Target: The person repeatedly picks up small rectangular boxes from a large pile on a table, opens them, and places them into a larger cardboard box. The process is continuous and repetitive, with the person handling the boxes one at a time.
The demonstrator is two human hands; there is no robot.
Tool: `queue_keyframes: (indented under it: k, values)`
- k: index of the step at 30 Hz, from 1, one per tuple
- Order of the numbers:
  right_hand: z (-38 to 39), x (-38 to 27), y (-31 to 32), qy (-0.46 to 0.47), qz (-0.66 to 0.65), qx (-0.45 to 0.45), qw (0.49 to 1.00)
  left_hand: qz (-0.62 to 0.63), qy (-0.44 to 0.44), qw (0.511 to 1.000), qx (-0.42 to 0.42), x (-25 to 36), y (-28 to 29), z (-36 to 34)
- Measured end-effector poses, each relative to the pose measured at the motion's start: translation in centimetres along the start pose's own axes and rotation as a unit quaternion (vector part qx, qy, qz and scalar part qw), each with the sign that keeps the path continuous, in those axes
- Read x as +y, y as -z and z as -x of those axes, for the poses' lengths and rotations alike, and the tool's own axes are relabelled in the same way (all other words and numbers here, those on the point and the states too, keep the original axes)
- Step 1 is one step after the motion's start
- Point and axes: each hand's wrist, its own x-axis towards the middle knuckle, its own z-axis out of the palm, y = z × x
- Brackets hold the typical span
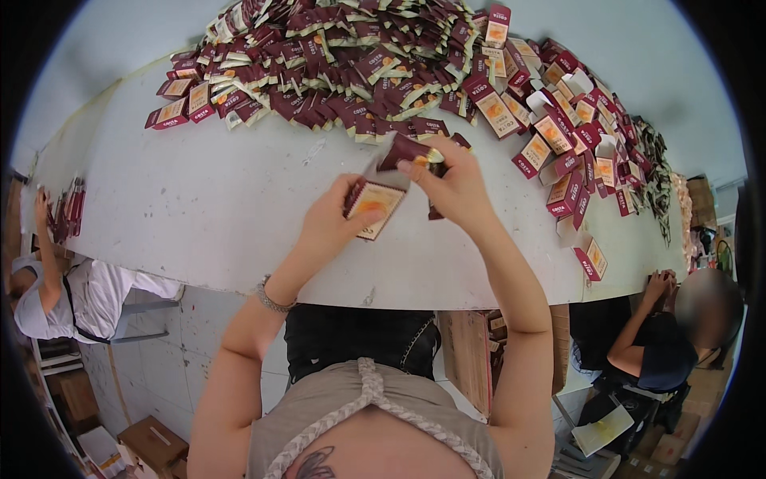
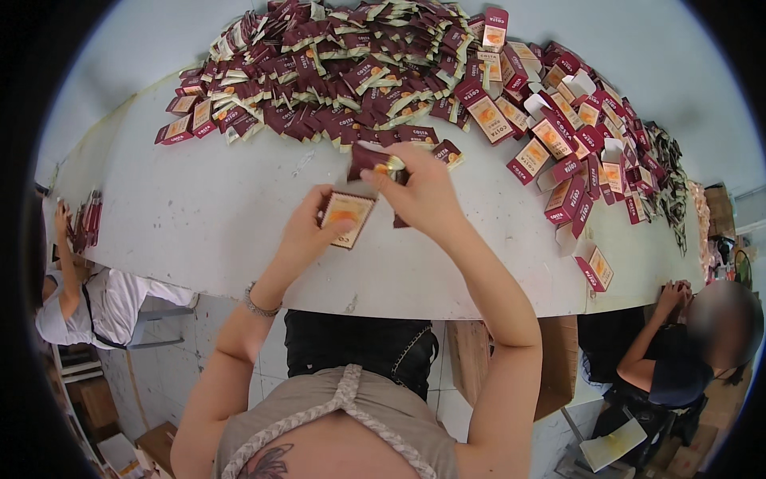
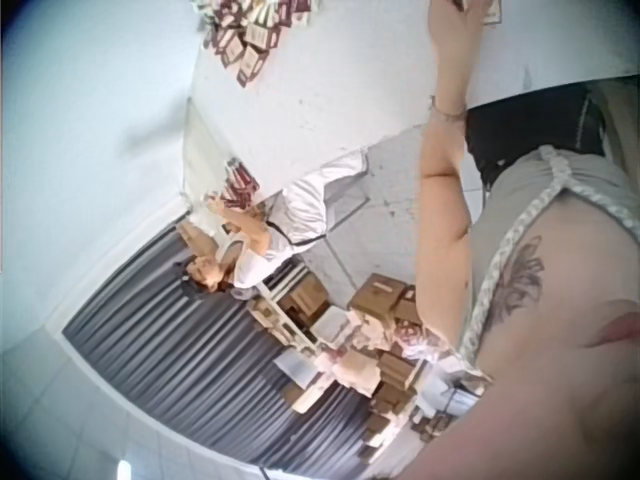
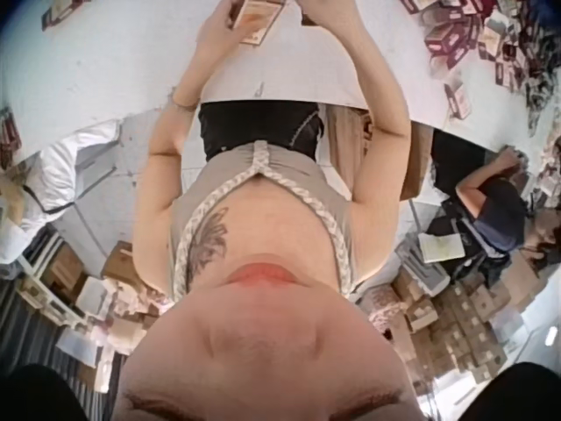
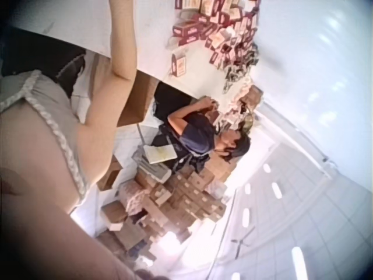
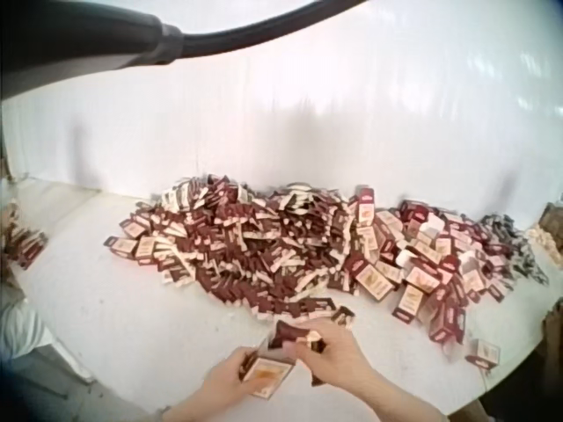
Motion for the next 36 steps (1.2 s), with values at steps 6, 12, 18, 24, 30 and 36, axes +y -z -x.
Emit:
queue_keyframes:
  k: [6, 12, 18, 24, 30, 36]
  values:
    - [1.3, 2.2, -2.1, -0.001, -0.134, 0.042, 0.990, -0.147, -0.032, 0.989, 0.008, 1.5, -1.5, 0.8]
    - [1.8, -1.0, 0.9, -0.152, -0.171, -0.095, 0.969, -0.208, -0.011, 0.976, -0.055, 1.8, -0.5, 1.4]
    - [2.7, -0.9, -0.5, -0.111, -0.119, 0.019, 0.986, -0.075, 0.005, 0.996, -0.057, 2.4, 0.0, 1.5]
    - [2.3, -0.1, 1.6, -0.112, 0.085, -0.208, 0.968, -0.145, -0.018, 0.989, -0.033, 1.0, -0.1, 2.0]
    - [2.5, -1.3, 1.6, 0.133, 0.258, -0.069, 0.954, -0.123, -0.047, 0.991, 0.005, 0.9, -1.0, 1.8]
    - [0.6, -3.9, 1.1, 0.096, 0.060, 0.173, 0.978, -0.050, -0.033, 0.998, 0.026, 0.2, -2.0, 1.7]
